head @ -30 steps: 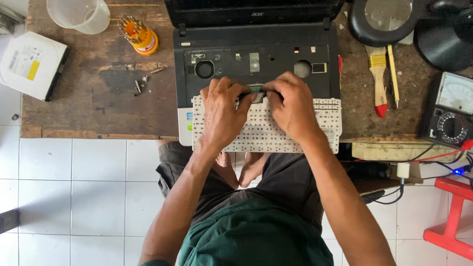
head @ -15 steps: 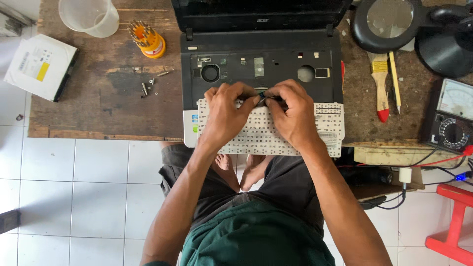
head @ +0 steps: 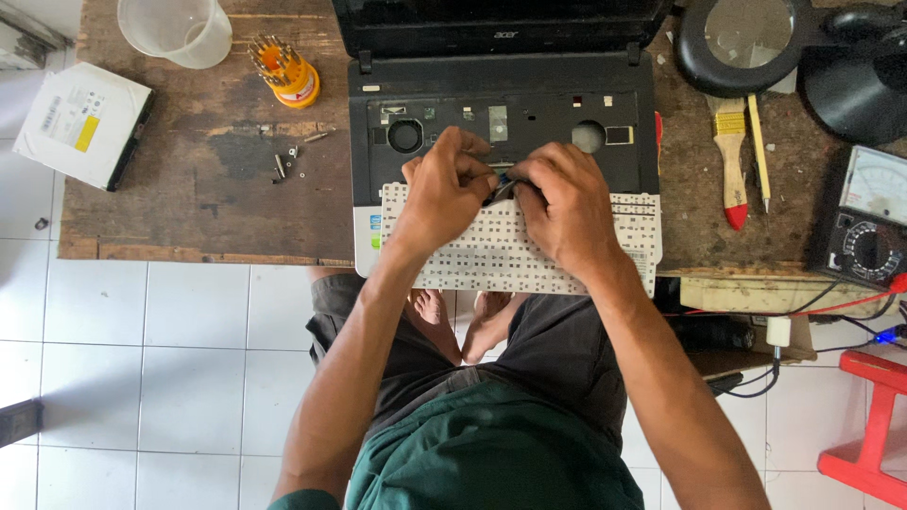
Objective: The person removes a laptop keyboard, disconnects the ribbon cable, and attempts to install a new keyboard by connecting the cable and seating the unit. The person repeatedly adjusts the cable and keyboard position to ensure proper connection.
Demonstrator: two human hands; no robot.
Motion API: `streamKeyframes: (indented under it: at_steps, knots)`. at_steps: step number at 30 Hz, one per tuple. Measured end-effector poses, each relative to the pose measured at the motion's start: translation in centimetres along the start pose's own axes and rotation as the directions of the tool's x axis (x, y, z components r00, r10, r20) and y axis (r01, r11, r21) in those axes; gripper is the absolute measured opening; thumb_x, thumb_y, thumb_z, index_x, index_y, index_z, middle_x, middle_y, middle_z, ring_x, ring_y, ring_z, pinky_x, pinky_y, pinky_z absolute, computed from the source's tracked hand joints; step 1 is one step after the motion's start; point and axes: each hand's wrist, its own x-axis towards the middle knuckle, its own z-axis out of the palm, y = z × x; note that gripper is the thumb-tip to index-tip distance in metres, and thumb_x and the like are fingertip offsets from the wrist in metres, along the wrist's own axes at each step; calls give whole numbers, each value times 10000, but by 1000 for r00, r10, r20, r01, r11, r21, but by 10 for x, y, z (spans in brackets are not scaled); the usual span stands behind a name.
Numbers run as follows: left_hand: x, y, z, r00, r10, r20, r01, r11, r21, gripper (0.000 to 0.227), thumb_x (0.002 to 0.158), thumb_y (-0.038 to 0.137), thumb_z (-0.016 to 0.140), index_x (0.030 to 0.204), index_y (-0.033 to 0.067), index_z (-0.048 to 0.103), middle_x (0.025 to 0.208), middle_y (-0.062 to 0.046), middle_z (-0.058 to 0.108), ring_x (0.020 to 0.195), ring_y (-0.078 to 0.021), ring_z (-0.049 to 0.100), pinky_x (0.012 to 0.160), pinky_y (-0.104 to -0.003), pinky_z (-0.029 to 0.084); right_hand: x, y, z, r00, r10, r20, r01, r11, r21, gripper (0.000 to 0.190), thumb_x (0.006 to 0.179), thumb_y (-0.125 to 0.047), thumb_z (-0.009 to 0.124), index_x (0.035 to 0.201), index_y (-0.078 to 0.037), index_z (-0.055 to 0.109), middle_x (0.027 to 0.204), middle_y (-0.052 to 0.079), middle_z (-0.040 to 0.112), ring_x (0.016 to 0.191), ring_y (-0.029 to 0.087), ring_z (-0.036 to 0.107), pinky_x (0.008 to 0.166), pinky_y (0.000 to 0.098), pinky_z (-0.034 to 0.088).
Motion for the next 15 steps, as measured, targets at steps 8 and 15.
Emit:
streamKeyframes:
  at_steps: [8, 15]
  knots:
    - [-6, 2, 2, 991, 89, -101, -88, 996, 13, 366, 987, 54, 777, 1311, 124, 622, 988, -46, 850, 932, -317, 802, 1024, -503, 358, -18, 12, 19, 999, 23, -40, -25, 997, -70, 130, 957, 27, 795, 1026, -83, 790, 920, 95, 693, 842, 360, 690, 747, 482, 535]
    - [-1, -4, -12, 955, 265, -134, -242, 956, 167, 475, 953, -29, 813, 1354, 135, 620, 1074, -55, 802, 988, -331, 707, 954, -497, 457, -18, 10, 30, 992, 121, -44, -125, 985, -116, 71, 970, 9, 784, 1017, -42, 768, 891, 133, 656, 800, 389, 697, 682, 489, 564]
